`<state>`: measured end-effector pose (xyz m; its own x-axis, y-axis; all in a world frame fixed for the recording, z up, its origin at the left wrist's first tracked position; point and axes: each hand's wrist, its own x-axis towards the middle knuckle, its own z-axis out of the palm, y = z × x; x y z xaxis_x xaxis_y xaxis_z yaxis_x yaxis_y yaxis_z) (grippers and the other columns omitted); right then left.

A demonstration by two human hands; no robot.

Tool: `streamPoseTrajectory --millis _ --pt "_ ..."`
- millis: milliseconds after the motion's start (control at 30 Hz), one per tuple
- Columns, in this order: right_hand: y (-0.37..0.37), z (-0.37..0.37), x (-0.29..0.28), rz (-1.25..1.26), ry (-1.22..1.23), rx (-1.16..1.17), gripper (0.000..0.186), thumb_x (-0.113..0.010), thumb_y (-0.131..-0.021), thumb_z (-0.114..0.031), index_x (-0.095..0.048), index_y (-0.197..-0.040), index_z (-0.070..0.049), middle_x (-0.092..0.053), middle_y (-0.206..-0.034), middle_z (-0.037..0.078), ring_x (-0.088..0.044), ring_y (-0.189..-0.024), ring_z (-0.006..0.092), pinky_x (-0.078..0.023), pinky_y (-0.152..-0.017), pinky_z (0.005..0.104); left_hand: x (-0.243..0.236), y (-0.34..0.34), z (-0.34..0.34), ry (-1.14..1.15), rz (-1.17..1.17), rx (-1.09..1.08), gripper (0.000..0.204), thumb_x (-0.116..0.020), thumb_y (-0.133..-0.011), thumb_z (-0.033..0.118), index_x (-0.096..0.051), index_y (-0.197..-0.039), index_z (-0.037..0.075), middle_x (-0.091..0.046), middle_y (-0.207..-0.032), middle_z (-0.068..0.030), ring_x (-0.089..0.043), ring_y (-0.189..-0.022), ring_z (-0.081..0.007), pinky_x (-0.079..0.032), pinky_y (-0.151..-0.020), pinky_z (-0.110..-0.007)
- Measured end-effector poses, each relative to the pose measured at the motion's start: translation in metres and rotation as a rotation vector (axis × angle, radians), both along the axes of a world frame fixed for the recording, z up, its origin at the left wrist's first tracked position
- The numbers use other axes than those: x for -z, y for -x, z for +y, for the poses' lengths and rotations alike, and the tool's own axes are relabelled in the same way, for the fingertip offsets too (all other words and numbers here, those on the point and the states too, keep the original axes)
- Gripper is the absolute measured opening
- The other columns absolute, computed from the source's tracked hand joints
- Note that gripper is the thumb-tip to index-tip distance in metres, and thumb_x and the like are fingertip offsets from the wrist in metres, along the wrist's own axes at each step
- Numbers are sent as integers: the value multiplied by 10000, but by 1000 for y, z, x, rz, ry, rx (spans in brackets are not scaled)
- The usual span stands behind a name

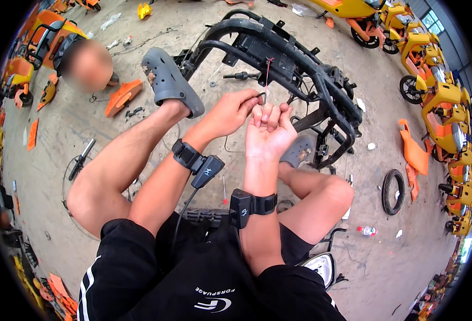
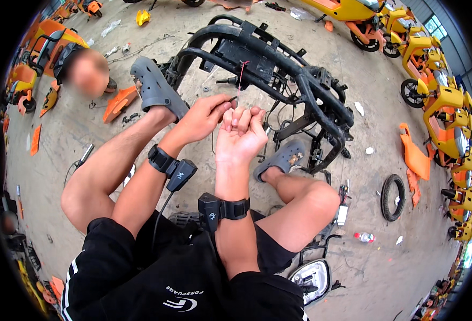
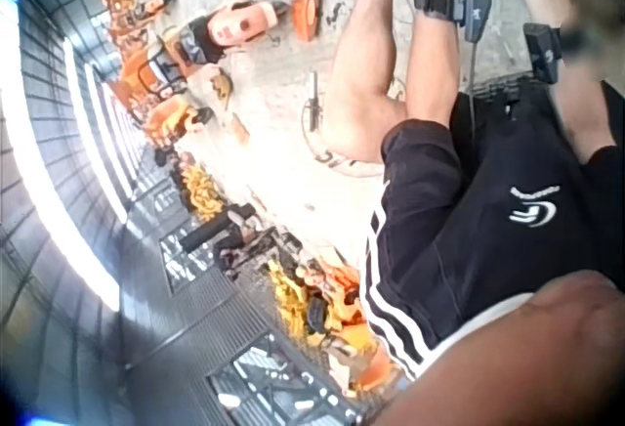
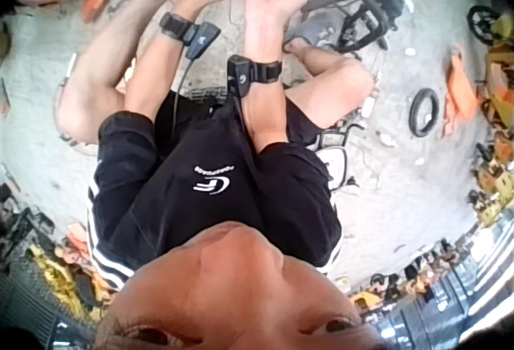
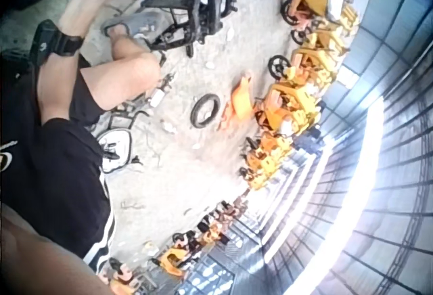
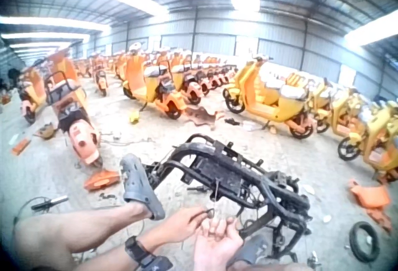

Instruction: The person connects electrical wires on a motorcycle frame using a small tool. They route the wires through the frame and secure connections by hand while sitting on the floor.

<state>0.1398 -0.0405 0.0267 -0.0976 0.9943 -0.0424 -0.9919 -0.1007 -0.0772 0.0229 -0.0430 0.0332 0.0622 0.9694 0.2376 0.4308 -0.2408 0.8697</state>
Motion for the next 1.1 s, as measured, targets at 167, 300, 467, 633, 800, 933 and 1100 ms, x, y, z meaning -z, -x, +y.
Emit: streamPoseTrajectory --millis 167,300,467,633,800,933,1100 --pt "-2 -7 1 10 7 -7 292 -361 -1066 -262 -515 -891 -87 -243 -500 -13 -321 -564 141 -292 -533 288 2 1 1 67 -10 9 223 -539 -988 116 -616 -1127 -40 -700 -1007 -154 -644 -885 -189 -501 -791 -320" --pt "-5 -11 3 30 1 -30 286 -370 -1065 -264 -507 -883 -91 -241 -501 -18 -306 -565 136 -288 -538 283 2 -1 -3 61 -32 1 233 -542 -988 122 -617 -1143 -35 -702 -1003 -143 -639 -873 -176 -503 -783 -316" --pt "-8 -18 3 20 36 -46 286 -372 -1065 -269 -500 -876 -96 -240 -502 -25 -297 -563 131 -286 -538 278 0 0 -3 49 4 10 221 -537 -985 112 -618 -1136 -29 -698 -981 -127 -628 -852 -163 -503 -769 -307" --pt "-11 -22 1 -6 54 -58 283 -371 -1065 -270 -499 -882 -96 -229 -504 -30 -295 -562 127 -283 -535 277 -4 -1 -6 33 17 12 199 -525 -980 93 -618 -1116 -19 -688 -950 -116 -601 -809 -162 -493 -741 -309" --pt "-8 -14 2 9 84 -50 261 -378 -1056 -243 -504 -889 -86 -227 -509 -11 -302 -557 144 -284 -518 290 -2 -3 -7 11 31 -33 190 -520 -974 82 -617 -1108 -13 -678 -928 -116 -593 -795 -165 -484 -727 -306" --pt "-8 -11 9 -3 34 -38 267 -368 -1061 -234 -508 -896 -77 -249 -515 -8 -330 -572 151 -296 -525 291 1 -2 -2 -16 48 -8 179 -524 -979 90 -606 -1096 -17 -661 -884 -112 -570 -760 -163 -479 -712 -312" --pt "-6 -4 22 -153 -67 49 290 -360 -1069 -251 -531 -923 -68 -275 -521 -4 -381 -607 162 -350 -651 309 19 -11 2 78 -68 -27 166 -513 -997 110 -588 -1059 -24 -610 -830 -93 -523 -714 -147 -454 -662 -300"
